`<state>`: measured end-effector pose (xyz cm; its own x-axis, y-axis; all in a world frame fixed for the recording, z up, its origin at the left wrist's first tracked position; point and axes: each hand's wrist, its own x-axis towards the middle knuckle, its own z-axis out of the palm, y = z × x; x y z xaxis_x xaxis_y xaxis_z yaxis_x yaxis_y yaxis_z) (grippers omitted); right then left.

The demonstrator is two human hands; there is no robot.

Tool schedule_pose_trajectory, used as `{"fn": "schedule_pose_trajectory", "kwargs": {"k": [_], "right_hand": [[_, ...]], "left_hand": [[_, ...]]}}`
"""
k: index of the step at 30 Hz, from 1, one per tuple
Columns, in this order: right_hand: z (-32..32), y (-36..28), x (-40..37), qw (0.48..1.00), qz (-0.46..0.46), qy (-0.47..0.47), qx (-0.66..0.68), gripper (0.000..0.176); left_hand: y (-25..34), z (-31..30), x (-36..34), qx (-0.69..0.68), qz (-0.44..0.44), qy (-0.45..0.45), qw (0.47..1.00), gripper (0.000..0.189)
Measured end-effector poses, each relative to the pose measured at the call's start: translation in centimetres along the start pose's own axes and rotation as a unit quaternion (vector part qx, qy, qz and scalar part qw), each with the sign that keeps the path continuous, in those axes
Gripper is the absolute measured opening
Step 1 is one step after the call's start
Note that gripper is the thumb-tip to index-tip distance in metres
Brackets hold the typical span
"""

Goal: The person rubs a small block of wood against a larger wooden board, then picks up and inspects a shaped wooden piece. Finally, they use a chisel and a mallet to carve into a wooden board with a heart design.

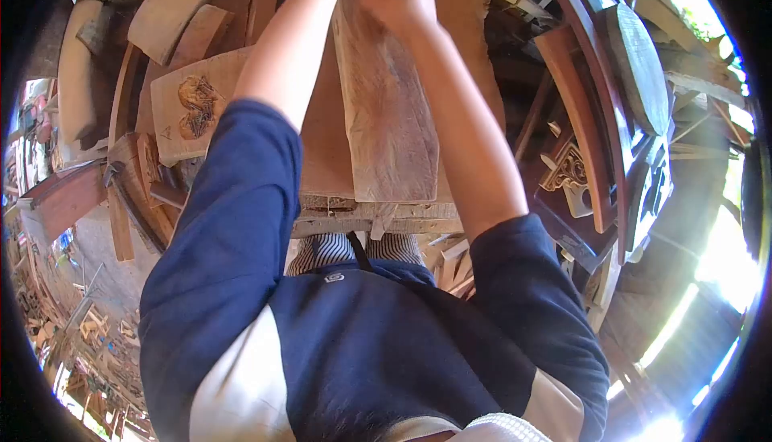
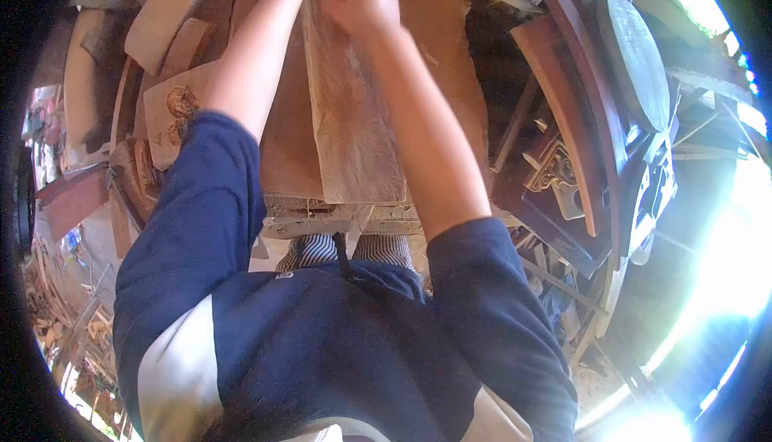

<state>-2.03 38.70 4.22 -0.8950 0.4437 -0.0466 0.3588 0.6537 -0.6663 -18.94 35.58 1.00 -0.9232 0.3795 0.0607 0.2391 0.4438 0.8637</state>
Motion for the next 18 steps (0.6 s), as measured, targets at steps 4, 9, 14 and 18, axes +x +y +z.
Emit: {"fn": "schedule_pose_trajectory", "kwargs": {"k": [4, 9, 14, 18], "right_hand": [[0.7, 1.1, -14.2, 0.99, -0.115, 0.072, 0.031, 0.068], [-0.1, 1.0, -32.8, 0.995, -0.094, -0.015, 0.015, 0.082], [-1.3, -0.1, -28.1, 0.994, -0.096, -0.051, -0.024, 0.081], [-0.6, 0.5, -12.1, 0.995, -0.097, -0.008, 0.031, 0.07]], "left_hand": [[-1.2, -0.4, -13.1, 0.017, 0.117, -0.015, 0.993, 0.035], [3.6, -4.6, -32.2, -0.003, 0.108, -0.04, 0.993, 0.036], [3.1, -4.2, -28.6, -0.03, 0.129, -0.011, 0.991, 0.032], [1.5, -2.0, -13.3, -0.082, -0.003, -0.031, 0.996, 0.038]]}}
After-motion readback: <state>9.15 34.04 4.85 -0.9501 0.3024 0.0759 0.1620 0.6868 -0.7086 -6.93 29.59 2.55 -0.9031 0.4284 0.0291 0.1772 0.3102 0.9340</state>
